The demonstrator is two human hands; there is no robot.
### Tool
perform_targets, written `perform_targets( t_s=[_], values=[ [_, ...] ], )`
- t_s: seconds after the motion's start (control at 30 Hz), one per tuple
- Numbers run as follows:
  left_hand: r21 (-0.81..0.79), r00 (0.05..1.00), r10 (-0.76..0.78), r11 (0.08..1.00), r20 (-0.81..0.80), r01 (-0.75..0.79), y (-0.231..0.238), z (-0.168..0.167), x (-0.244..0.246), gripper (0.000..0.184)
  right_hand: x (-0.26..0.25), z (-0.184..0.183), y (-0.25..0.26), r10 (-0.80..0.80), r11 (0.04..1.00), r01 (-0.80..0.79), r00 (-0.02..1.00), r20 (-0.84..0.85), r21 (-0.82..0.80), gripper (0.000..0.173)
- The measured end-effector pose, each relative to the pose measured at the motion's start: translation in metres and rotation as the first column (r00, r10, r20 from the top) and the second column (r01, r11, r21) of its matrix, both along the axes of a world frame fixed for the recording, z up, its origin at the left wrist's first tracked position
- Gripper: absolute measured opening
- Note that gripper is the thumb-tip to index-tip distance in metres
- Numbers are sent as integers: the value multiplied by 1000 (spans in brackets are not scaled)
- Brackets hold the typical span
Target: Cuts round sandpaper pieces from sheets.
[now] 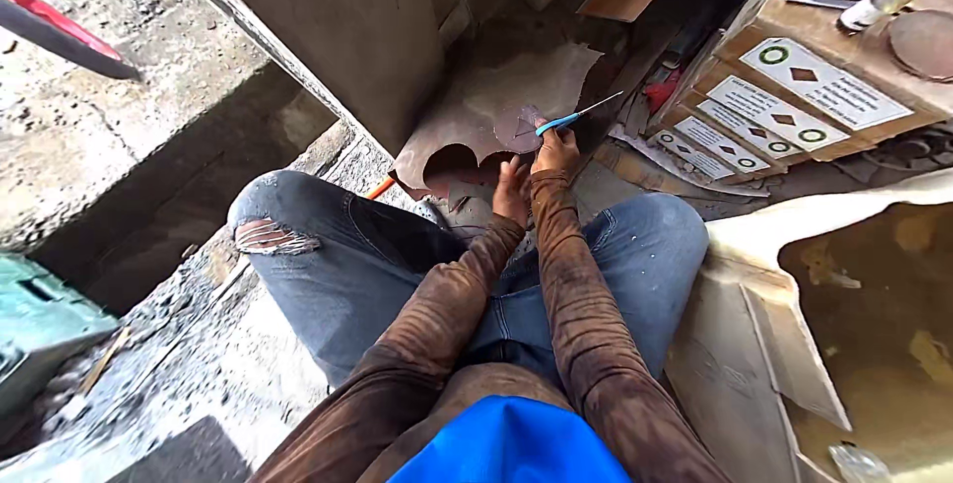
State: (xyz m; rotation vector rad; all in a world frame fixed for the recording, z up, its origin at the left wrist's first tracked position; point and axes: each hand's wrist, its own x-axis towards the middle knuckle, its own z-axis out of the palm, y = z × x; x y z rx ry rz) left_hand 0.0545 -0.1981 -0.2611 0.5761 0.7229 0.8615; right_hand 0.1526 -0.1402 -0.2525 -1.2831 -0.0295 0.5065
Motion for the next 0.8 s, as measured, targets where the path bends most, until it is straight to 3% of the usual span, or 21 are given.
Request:
perform_targets(
  t_s=[0.13,0.27,0.37,0.47,0.53,0.6,0.7,0.8],
  values=[
    [-214,967,237,953,96,-212,30,13,34,61,4,-22,-9,-10,1000,10,1000,23,-20,44],
    [-388,961,275,890,37,-240,53,2,48,45,3,-32,-20,-9,997,9,1000,0,-79,41],
    [-403,956,290,880,34,-253,57,-15,46,34,7,-36,-27,35,993,-27,997,71,-112,42],
    [-409,945,319,873,70,-265,55,-24,42,34,18,-27,-36,170,965,-151,983,74,-215,46],
    [-421,938,337,864,78,-275,59,-25,35,33,28,-2,-44,312,898,-297,950,-5,-325,47],
    [-434,934,348,856,84,-280,65,-29,29,33,45,16,-54,462,740,-375,887,17,-558,47],
    [-440,924,379,839,53,-320,73,-28,22,36,79,19,-72,569,482,-253,818,81,-839,47],
    [-401,910,413,832,-13,-384,76,-23,21,35,87,29,-85,580,408,-148,804,131,-901,44]
  ],
)
